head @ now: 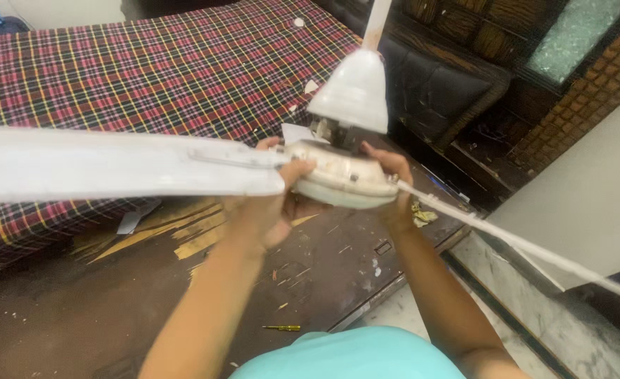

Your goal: The person disassembles a ceiling fan by removing the blades and motor housing, then reassembles it by reattaching the blades and securing the housing with a screwdriver. The work is performed on a wooden table in a room with a plaid-covered bed and an air conditioner.

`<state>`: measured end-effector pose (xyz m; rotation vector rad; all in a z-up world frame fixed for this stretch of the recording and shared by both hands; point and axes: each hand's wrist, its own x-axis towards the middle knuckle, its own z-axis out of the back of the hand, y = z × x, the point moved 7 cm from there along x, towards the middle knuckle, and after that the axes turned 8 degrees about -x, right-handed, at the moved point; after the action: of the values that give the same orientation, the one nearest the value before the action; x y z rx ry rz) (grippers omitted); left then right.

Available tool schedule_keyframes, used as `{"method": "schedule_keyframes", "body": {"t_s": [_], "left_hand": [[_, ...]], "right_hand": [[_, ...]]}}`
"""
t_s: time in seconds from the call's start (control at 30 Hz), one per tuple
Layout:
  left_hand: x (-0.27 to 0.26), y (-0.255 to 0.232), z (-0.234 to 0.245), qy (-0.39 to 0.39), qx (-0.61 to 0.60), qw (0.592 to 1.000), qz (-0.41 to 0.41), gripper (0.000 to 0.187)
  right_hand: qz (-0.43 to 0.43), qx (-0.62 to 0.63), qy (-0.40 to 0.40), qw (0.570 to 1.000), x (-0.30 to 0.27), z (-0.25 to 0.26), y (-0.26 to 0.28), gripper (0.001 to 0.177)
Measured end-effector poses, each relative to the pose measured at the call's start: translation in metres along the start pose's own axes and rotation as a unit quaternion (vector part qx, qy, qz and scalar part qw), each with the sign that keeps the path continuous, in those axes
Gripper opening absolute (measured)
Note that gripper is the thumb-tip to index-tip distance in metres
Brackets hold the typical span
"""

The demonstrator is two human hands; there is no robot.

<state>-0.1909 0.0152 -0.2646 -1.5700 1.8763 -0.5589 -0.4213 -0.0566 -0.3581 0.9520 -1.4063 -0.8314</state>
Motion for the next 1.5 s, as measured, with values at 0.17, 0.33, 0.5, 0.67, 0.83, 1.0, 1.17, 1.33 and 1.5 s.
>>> {"method": "schedule_keyframes", "body": {"t_s": [0.17,0.33,0.5,0.67,0.83,1.0,1.17,1.33,1.5], "left_hand": [[0.006,-0.051,-0.040,0.109,0.396,0.912,-0.027,0.116],[0.038,-0.069,-0.033,-0.015,0.625,0.775,-0.085,0.113],[0.080,-0.027,0.008,-0.029,0.500,0.848,-0.173,0.107],[0.109,0.075,0.074,-0.005,0.266,0.944,-0.195,0.112],[0.110,0.136,0.137,-0.028,0.190,0.972,-0.138,0.091],[0.085,0.149,0.163,-0.037,0.059,0.997,-0.031,0.079],[0.058,0.154,0.178,-0.044,-0.021,0.998,-0.031,0.069],[0.043,0.163,0.189,-0.056,-0.064,0.995,-0.045,0.069],[0.032,0.175,0.200,-0.090,-0.067,0.994,-0.013,0.080]], "right_hand": [[0.315,-0.103,0.067,0.941,0.055,-0.004,0.094,0.073],[0.028,-0.011,0.054,0.998,0.151,-0.003,0.116,0.069],[-0.055,-0.041,0.192,0.979,0.197,-0.029,0.105,0.070],[-0.190,-0.089,0.212,0.954,0.182,-0.035,0.026,0.060],[-0.234,-0.129,0.247,0.931,0.146,-0.044,-0.034,0.055],[-0.266,-0.167,0.261,0.913,0.123,-0.071,-0.061,0.056],[-0.293,-0.188,0.296,0.890,0.104,-0.098,-0.079,0.058],[-0.296,-0.208,0.343,0.867,0.090,-0.126,-0.095,0.061],[-0.288,-0.299,0.374,0.829,0.087,-0.149,-0.112,0.067]]}}
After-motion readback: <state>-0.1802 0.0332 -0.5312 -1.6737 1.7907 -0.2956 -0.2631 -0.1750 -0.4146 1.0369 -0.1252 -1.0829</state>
